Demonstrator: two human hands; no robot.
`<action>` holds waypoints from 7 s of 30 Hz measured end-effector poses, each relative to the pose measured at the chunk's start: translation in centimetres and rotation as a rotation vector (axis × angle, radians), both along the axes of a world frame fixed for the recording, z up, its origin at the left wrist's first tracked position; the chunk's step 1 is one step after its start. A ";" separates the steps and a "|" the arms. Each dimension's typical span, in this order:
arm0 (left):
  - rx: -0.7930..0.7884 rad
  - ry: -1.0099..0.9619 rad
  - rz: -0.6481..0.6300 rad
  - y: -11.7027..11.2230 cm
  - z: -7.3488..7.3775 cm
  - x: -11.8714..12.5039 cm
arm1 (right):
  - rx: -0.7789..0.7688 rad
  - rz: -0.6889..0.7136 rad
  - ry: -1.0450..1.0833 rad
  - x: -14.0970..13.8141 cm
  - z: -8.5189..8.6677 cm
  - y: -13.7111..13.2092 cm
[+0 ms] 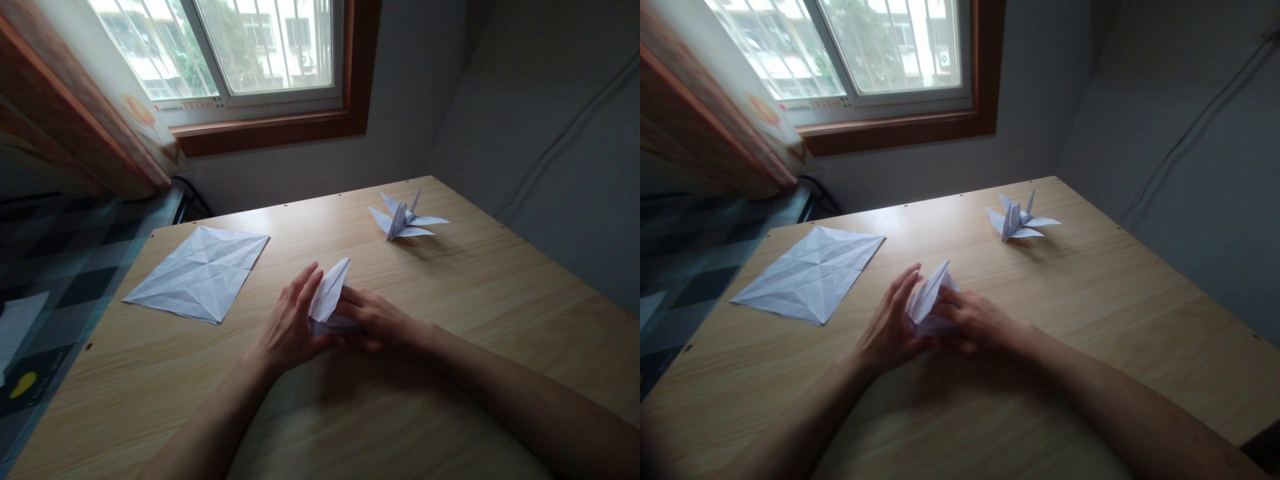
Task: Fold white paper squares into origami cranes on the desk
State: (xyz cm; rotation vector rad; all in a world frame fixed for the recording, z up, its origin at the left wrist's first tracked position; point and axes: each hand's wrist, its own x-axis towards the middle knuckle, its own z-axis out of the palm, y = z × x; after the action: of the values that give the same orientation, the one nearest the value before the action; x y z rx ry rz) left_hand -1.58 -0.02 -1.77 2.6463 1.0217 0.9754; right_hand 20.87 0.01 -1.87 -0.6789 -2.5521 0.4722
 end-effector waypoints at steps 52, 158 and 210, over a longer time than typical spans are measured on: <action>0.413 0.534 0.183 -2.2 6.6 0.9 | 0.458 -0.020 -0.043 0.7 -0.4 0.0; 0.362 0.438 -0.047 -3.4 2.2 3.2 | 0.098 -0.437 -0.049 0.7 -0.4 -0.8; -0.174 0.391 -0.111 -0.6 1.1 1.3 | 0.633 -0.090 0.077 1.5 0.7 0.6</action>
State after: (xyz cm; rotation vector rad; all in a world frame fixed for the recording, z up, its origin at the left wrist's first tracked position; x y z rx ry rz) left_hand -0.27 -0.61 -0.62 2.7663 0.9612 0.3330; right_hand 22.42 0.57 -1.14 -0.5151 -2.3814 -0.3301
